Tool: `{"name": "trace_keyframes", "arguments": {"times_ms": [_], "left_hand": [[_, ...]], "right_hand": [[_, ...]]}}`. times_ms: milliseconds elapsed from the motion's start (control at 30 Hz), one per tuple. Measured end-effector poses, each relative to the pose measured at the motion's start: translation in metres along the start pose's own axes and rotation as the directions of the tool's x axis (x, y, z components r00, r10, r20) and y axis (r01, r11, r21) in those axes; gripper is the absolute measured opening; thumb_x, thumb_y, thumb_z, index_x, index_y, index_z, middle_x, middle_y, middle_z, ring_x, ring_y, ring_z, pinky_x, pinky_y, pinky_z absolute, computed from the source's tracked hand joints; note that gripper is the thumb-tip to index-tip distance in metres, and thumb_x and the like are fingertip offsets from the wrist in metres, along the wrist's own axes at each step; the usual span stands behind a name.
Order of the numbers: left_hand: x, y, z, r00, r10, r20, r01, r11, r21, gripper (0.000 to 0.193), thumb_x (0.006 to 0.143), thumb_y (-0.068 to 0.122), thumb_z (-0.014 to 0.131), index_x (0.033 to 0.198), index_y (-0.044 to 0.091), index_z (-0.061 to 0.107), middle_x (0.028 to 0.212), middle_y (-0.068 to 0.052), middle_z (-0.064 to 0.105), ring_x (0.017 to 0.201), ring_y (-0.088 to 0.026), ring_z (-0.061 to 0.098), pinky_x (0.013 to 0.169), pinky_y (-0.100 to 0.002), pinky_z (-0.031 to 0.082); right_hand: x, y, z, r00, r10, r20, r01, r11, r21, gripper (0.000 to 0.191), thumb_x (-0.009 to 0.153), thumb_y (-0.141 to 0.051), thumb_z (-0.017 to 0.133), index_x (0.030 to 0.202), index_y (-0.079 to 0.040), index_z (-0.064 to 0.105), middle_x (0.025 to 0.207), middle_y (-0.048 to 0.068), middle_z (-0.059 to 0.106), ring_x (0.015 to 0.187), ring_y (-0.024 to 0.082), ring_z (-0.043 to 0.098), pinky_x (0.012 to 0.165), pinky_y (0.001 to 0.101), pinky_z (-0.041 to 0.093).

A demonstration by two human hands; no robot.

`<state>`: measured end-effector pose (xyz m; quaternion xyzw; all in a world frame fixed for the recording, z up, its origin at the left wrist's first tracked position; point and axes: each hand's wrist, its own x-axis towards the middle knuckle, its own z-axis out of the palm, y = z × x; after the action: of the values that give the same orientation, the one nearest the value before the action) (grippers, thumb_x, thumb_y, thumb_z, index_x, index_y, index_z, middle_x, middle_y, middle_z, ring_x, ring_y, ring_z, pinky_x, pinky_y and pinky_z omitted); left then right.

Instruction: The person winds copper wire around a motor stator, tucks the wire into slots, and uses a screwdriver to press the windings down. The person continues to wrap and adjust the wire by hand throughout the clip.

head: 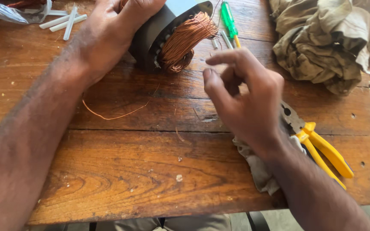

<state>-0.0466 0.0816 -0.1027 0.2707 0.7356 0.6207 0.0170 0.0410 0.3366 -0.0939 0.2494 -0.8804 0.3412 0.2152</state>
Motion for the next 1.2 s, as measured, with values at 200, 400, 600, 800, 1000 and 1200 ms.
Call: {"name": "trace_keyframes", "arguments": {"times_ms": [200, 400, 600, 800, 1000, 1200], "left_hand": [[0.003, -0.001, -0.004, 0.999, 0.049, 0.007, -0.049, 0.999, -0.001, 0.081, 0.097, 0.078, 0.052, 0.116, 0.001, 0.066, 0.095, -0.005, 0.065, 0.082, -0.011, 0.066, 0.065, -0.027, 0.055], [0.002, -0.008, -0.017, 0.99, -0.143, 0.013, 0.14, 0.979, 0.149, 0.086, 0.088, 0.083, 0.042, 0.115, 0.006, 0.069, 0.09, -0.004, 0.071, 0.08, -0.011, 0.075, 0.057, -0.028, 0.061], [-0.001, -0.008, -0.022, 0.986, -0.165, -0.036, 0.169, 0.959, 0.227, 0.084, 0.093, 0.083, 0.04, 0.118, 0.008, 0.069, 0.093, -0.007, 0.074, 0.083, -0.014, 0.073, 0.06, -0.03, 0.056], [-0.005, 0.022, -0.014, 0.989, -0.11, -0.098, 0.145, 0.828, 0.541, 0.082, 0.1, 0.079, 0.04, 0.112, 0.004, 0.07, 0.087, -0.013, 0.071, 0.078, -0.02, 0.072, 0.062, -0.039, 0.054], [-0.021, 0.078, -0.033, 0.868, -0.492, 0.066, 0.329, 0.67, 0.665, 0.07, 0.096, 0.064, 0.045, 0.096, 0.003, 0.079, 0.077, -0.012, 0.076, 0.065, -0.022, 0.075, 0.057, -0.033, 0.062], [-0.03, 0.07, -0.063, 0.989, -0.144, 0.029, 0.14, 0.984, 0.11, 0.043, 0.113, 0.035, 0.035, 0.102, 0.01, 0.068, 0.08, -0.006, 0.074, 0.063, -0.012, 0.071, 0.042, -0.019, 0.047]], "right_hand": [[0.01, 0.004, 0.014, 0.998, 0.005, -0.064, -0.001, 0.998, 0.062, 0.013, 0.1, -0.003, 0.069, 0.113, -0.001, 0.068, 0.09, 0.008, 0.073, 0.079, 0.014, 0.071, 0.072, 0.0265, 0.059], [0.021, 0.0, 0.028, 0.996, 0.053, 0.072, -0.043, 0.989, -0.139, 0.01, 0.104, -0.008, 0.071, 0.111, -0.002, 0.071, 0.092, 0.011, 0.078, 0.075, 0.014, 0.077, 0.064, 0.0269, 0.064], [0.009, 0.005, 0.02, 0.987, 0.014, 0.158, 0.015, 0.983, -0.181, 0.008, 0.104, -0.01, 0.072, 0.105, -0.003, 0.071, 0.084, 0.01, 0.076, 0.07, 0.014, 0.076, 0.063, 0.0296, 0.063], [0.011, 0.02, 0.007, 0.983, -0.076, 0.169, 0.113, 0.969, -0.221, 0.023, 0.104, -0.009, 0.072, 0.126, -0.002, 0.073, 0.089, 0.008, 0.078, 0.064, 0.012, 0.071, 0.059, 0.0277, 0.062], [0.02, 0.032, -0.014, 0.997, -0.016, -0.077, 0.003, 0.986, -0.165, 0.008, 0.114, -0.002, 0.067, 0.118, -0.003, 0.075, 0.092, 0.006, 0.076, 0.078, 0.01, 0.075, 0.068, 0.0224, 0.062], [0.022, 0.026, -0.019, 0.973, 0.075, -0.216, -0.055, 0.994, 0.096, 0.018, 0.107, 0.004, 0.061, 0.122, 0.001, 0.07, 0.092, 0.006, 0.07, 0.076, 0.009, 0.069, 0.064, 0.0224, 0.054]]}}
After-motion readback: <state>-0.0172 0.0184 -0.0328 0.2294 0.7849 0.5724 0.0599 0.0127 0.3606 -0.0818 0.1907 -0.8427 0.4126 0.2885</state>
